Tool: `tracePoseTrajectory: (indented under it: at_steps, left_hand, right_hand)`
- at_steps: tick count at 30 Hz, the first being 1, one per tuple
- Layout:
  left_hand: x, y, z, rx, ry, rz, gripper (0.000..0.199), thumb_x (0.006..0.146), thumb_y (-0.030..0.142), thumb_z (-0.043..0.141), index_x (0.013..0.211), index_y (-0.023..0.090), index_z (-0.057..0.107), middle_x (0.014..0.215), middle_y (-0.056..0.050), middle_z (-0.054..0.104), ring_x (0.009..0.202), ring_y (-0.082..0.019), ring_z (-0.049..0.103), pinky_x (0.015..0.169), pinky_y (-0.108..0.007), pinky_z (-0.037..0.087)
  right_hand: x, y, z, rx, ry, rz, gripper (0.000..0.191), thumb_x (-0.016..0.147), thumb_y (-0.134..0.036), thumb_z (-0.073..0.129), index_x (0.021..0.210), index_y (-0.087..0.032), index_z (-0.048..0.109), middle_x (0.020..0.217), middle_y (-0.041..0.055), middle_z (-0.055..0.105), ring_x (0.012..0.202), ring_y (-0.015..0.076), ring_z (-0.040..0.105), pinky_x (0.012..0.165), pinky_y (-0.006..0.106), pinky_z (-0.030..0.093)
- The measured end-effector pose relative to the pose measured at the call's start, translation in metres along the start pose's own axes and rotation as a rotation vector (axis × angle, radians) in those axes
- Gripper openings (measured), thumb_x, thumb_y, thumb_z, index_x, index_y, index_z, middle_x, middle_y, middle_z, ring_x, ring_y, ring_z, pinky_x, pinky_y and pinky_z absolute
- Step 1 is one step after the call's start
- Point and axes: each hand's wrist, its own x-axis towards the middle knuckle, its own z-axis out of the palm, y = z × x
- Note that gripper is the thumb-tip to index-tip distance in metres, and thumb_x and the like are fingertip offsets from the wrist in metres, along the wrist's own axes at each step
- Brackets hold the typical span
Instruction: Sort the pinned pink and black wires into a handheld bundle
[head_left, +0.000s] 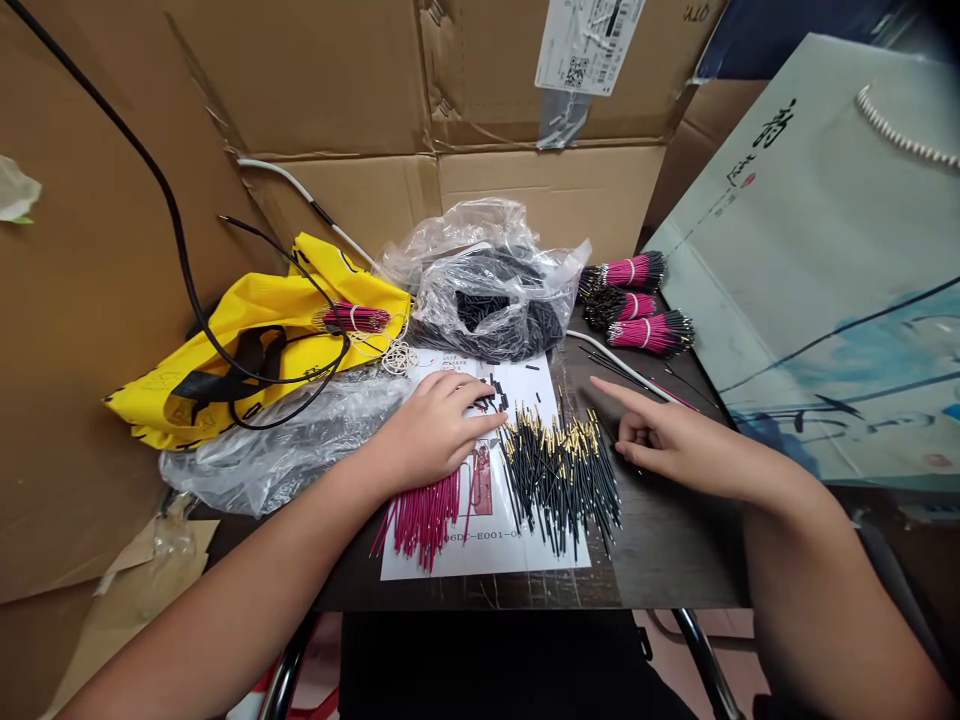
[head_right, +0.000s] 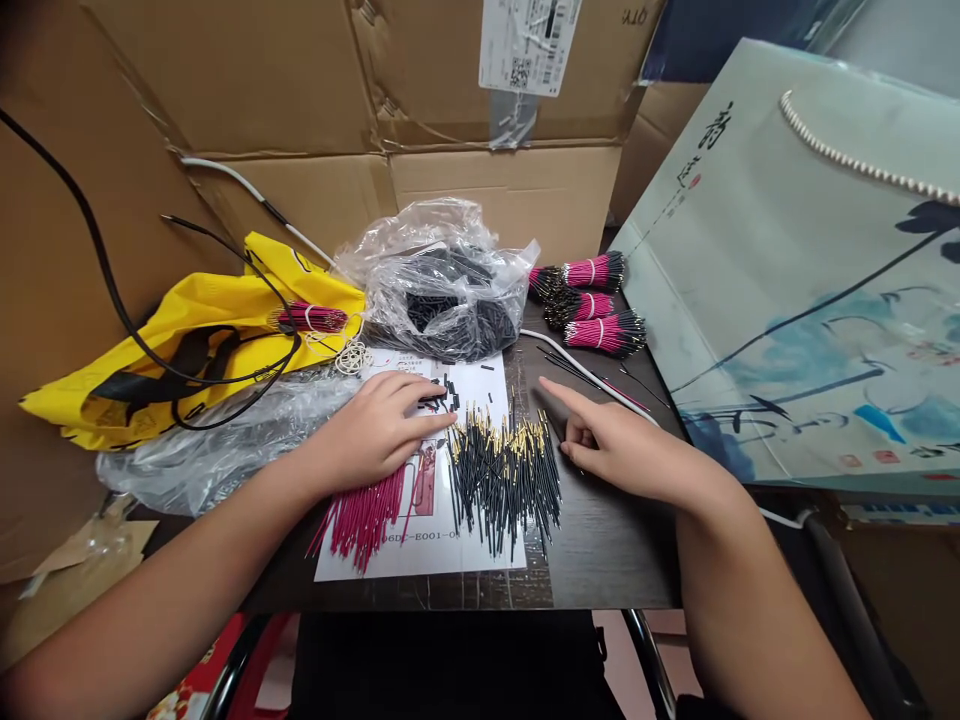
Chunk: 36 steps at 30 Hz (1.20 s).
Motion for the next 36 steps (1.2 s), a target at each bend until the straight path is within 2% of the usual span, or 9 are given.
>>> tracePoseTrajectory:
  at_steps: [6,12,18,23,25,31,33,36]
  left_hand:
    - [-0.001,-0.002,0.002,0.022,0.030,0.028,0.040,0.091,0.019,0.058,0.130,0.031,0.064,0.137,-0.011,0.055,0.124,-0.031,0.048,0.104,-0.052,0.040]
    - [-0.002,0.002,0.001,0.024,0.008,0.029,0.042,0.091,0.019,0.058,0.131,0.030,0.063,0.139,-0.011,0.054,0.124,-0.031,0.048,0.104,-0.052,0.041]
    - [-0.003,-0.004,0.002,0.023,0.029,-0.007,0.038,0.093,0.019,0.055,0.129,0.026,0.064,0.135,-0.011,0.057,0.123,-0.031,0.049,0.103,-0.052,0.042]
    - [-0.003,-0.005,0.001,-0.020,0.074,-0.027,0.032,0.099,0.028,0.049,0.127,0.027,0.066,0.134,-0.010,0.058,0.123,-0.029,0.050,0.103,-0.050,0.042]
    - [-0.003,-0.003,-0.001,-0.044,0.073,-0.013,0.032,0.099,0.030,0.049,0.126,0.027,0.066,0.136,-0.010,0.057,0.124,-0.029,0.049,0.104,-0.050,0.041]
    - [-0.004,0.001,-0.002,-0.085,0.045,0.009,0.033,0.098,0.032,0.051,0.127,0.030,0.066,0.138,-0.009,0.055,0.128,-0.029,0.046,0.108,-0.053,0.038]
    - [-0.004,0.001,-0.003,-0.088,0.034,0.008,0.034,0.098,0.034,0.051,0.127,0.031,0.066,0.140,-0.008,0.054,0.130,-0.029,0.045,0.110,-0.053,0.036]
    - [-0.004,0.002,-0.005,-0.086,0.019,0.002,0.034,0.098,0.038,0.051,0.128,0.032,0.066,0.142,-0.009,0.053,0.132,-0.030,0.043,0.112,-0.054,0.034]
  right_hand:
    - [-0.004,0.000,-0.001,0.078,-0.061,-0.006,0.081,0.093,-0.026,0.052,0.162,-0.032,0.010,0.088,-0.0003,0.068,0.072,0.0144,0.060,0.070,0.030,0.050]
    - [-0.006,0.005,-0.003,0.099,-0.032,-0.026,0.083,0.092,-0.028,0.053,0.163,-0.028,0.010,0.086,-0.0002,0.068,0.072,0.0142,0.060,0.071,0.030,0.051]
    - [-0.005,0.013,-0.006,0.004,0.049,-0.015,0.065,0.095,-0.034,0.052,0.157,-0.025,0.035,0.091,0.0030,0.070,0.074,0.0144,0.063,0.074,0.031,0.052]
    - [-0.007,0.014,-0.008,0.019,0.046,-0.048,0.066,0.097,-0.036,0.051,0.159,-0.027,0.029,0.094,0.0023,0.069,0.077,0.0136,0.063,0.076,0.030,0.051]
    - [-0.007,0.013,-0.007,0.018,0.056,-0.059,0.065,0.098,-0.036,0.051,0.158,-0.028,0.030,0.095,0.0020,0.068,0.078,0.0133,0.063,0.076,0.030,0.051]
    - [-0.008,0.013,-0.005,-0.006,0.070,-0.037,0.071,0.095,-0.031,0.051,0.160,-0.032,0.022,0.090,-0.0009,0.067,0.075,0.0130,0.062,0.074,0.029,0.052]
    - [-0.006,0.016,-0.004,-0.030,0.118,-0.019,0.072,0.095,-0.029,0.052,0.160,-0.032,0.023,0.087,-0.0014,0.067,0.072,0.0127,0.061,0.071,0.029,0.052]
    - [0.002,0.023,-0.004,-0.109,0.277,0.035,0.071,0.093,-0.029,0.054,0.159,-0.030,0.027,0.084,-0.0018,0.067,0.067,0.0131,0.061,0.067,0.029,0.050]
